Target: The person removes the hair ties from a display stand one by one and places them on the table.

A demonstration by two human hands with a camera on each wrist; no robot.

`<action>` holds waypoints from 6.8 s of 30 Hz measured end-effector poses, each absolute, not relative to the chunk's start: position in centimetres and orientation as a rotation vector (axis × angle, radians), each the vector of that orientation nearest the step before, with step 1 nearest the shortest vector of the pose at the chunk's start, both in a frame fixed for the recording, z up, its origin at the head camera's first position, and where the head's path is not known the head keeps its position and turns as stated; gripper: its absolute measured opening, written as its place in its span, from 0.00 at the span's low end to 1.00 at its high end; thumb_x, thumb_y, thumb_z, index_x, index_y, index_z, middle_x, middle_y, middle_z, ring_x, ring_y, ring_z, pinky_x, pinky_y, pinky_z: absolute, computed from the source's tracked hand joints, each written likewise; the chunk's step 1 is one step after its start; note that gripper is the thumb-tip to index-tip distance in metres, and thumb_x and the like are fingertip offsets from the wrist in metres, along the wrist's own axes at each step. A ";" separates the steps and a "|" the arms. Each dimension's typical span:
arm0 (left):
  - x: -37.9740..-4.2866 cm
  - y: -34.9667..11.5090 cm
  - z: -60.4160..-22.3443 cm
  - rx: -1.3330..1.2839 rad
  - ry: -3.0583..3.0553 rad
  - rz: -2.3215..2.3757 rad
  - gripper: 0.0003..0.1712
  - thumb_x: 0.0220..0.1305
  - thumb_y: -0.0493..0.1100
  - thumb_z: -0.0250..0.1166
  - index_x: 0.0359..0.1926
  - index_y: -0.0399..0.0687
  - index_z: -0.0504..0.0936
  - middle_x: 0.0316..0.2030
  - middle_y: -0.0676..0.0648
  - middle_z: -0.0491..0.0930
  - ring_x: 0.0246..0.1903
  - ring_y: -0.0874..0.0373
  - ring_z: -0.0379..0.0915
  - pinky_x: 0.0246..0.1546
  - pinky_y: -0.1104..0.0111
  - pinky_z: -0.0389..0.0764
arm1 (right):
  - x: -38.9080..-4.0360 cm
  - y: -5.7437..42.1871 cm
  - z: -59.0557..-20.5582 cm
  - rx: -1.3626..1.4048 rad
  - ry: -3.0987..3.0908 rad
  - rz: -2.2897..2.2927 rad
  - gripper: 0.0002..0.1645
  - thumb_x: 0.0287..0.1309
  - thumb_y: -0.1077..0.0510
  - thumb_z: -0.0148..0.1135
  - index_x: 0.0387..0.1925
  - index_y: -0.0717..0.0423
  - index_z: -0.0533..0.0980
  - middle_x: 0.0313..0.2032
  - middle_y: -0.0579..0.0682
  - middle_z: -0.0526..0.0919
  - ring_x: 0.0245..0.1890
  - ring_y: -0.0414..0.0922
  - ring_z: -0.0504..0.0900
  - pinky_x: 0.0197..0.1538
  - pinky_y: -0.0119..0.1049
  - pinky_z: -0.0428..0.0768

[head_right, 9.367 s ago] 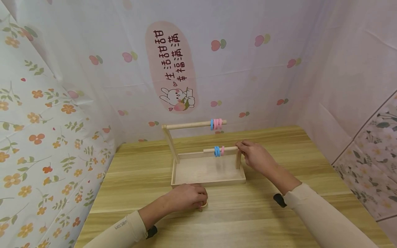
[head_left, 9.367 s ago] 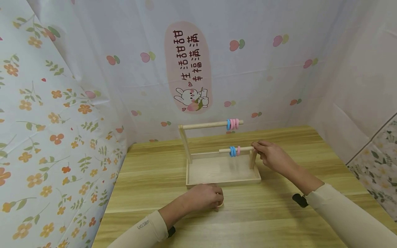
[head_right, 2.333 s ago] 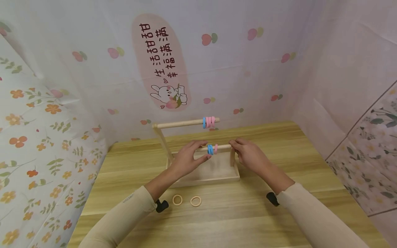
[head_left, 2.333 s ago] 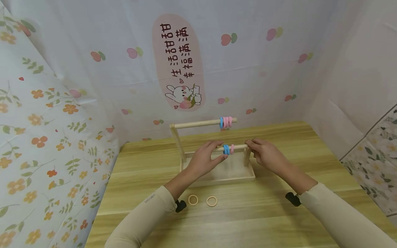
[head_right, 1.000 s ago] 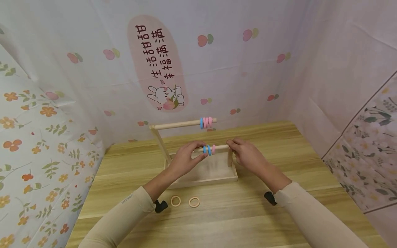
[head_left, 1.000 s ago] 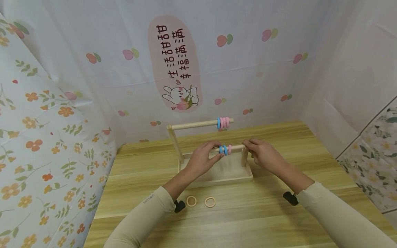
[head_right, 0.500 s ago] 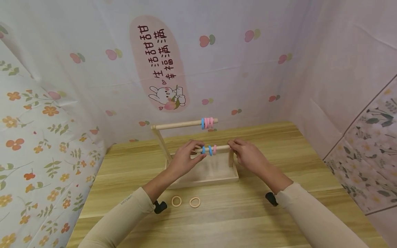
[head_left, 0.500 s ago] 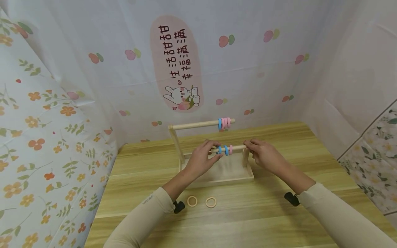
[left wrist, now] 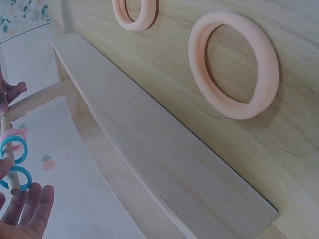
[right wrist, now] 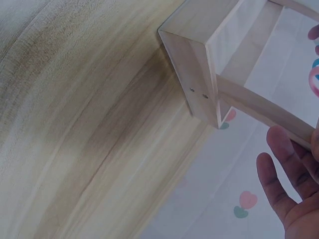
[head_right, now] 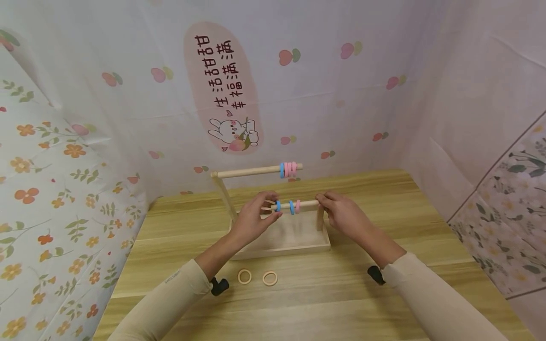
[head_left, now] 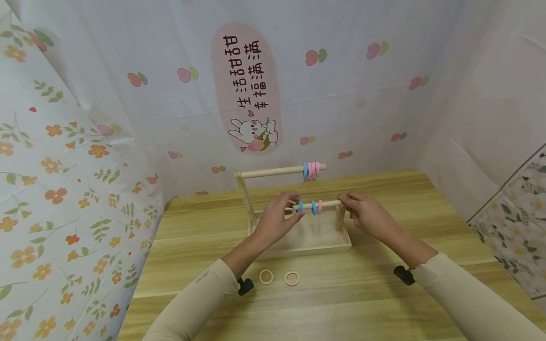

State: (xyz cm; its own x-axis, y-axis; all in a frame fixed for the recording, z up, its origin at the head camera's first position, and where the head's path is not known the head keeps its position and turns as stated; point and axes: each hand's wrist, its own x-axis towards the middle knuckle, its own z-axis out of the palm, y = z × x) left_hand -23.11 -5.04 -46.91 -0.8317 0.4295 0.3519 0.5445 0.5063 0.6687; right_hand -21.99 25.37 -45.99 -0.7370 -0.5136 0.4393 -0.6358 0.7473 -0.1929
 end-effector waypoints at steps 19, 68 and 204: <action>-22.8 -6.0 -47.1 -0.836 -2.566 -1.252 0.14 0.76 0.39 0.73 0.53 0.42 0.76 0.56 0.40 0.85 0.55 0.46 0.90 0.52 0.60 0.93 | -22.0 25.4 -46.1 0.888 -2.598 0.467 0.23 0.65 0.76 0.69 0.61 0.69 0.85 0.45 0.58 0.88 0.31 0.45 0.82 0.34 0.40 0.84; -22.2 -8.6 -47.7 -0.790 -2.474 -1.174 0.07 0.73 0.39 0.76 0.47 0.40 0.92 0.58 0.42 0.90 0.52 0.48 0.90 0.46 0.64 0.93 | -21.9 25.5 -45.9 0.891 -2.592 0.447 0.23 0.65 0.77 0.69 0.61 0.71 0.84 0.43 0.57 0.87 0.28 0.41 0.78 0.32 0.36 0.80; -16.2 -4.7 -52.3 -1.596 -2.696 -0.315 0.11 0.76 0.57 0.73 0.50 0.59 0.92 0.49 0.62 0.91 0.47 0.71 0.81 0.49 0.88 0.75 | -22.2 25.6 -46.4 0.881 -2.582 0.483 0.21 0.66 0.76 0.69 0.60 0.70 0.85 0.44 0.58 0.88 0.29 0.43 0.79 0.31 0.37 0.78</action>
